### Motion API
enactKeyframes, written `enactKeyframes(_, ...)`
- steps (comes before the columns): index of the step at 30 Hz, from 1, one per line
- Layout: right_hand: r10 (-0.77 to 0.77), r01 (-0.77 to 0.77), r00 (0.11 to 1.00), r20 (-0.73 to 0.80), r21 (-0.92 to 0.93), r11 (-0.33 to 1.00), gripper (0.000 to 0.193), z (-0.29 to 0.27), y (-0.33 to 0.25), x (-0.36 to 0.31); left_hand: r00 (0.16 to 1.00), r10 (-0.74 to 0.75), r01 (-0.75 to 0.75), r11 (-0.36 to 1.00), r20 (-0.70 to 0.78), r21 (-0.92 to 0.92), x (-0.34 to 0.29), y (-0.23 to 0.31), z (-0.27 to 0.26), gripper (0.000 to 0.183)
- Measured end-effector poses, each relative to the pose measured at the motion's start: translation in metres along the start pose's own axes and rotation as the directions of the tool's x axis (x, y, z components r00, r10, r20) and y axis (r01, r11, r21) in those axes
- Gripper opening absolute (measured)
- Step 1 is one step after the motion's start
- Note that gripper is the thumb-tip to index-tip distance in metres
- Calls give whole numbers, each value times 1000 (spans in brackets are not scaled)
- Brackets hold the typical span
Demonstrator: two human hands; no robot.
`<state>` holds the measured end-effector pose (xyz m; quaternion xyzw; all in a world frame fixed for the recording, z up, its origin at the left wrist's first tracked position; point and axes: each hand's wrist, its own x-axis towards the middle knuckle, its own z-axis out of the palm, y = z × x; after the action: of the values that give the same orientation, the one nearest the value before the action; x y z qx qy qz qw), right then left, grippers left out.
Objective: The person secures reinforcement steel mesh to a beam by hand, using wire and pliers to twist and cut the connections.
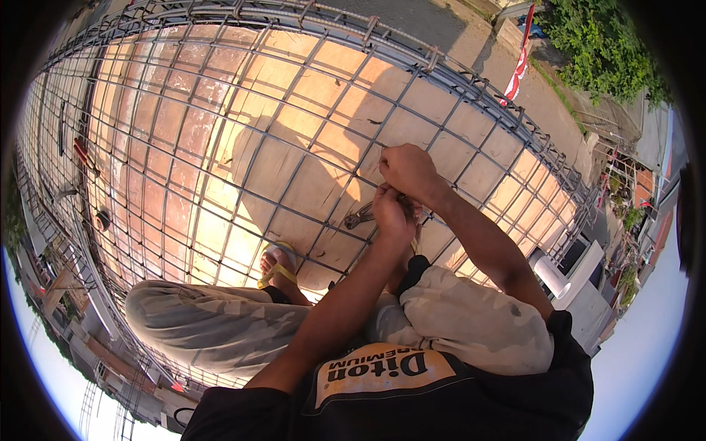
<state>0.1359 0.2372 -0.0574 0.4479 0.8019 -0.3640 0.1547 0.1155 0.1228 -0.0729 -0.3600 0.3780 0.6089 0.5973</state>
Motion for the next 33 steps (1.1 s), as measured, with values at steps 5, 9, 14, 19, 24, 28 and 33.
enactKeyframes(5, -70, 71, 997, 11, -123, 990, 20, 5, -5, -7, 999, 0, -1, 999, 45, 35, -8, -4, 5, 10)
enactKeyframes(9, -12, 22, 997, 71, -148, 989, 21, 0, -4, 6, 998, -65, 65, 997, 9, 43, 20, -2, -8, 11)
enactKeyframes(14, 53, -47, 989, 142, -44, 998, 22, -14, -6, 17, 993, -7, 12, 999, 121, -43, 26, 2, 10, 23)
enactKeyframes(19, -76, 85, 995, 66, -146, 986, 22, -23, -17, 17, 995, 45, -38, 997, 93, -74, 43, 7, 16, 36)
enactKeyframes(24, -122, 122, 992, 14, -125, 985, 23, -26, -36, 21, 968, 61, 25, 943, 245, -333, 48, 20, 26, 34)
enactKeyframes(28, -117, 125, 991, 58, -163, 979, 22, -23, -40, 25, 973, 106, -25, 932, 206, -361, 50, 18, 29, 42)
enactKeyframes(33, -141, 151, 988, 56, -232, 961, 23, -5, -50, 44, 949, 155, -17, 896, 276, -445, 63, 20, 29, 41)
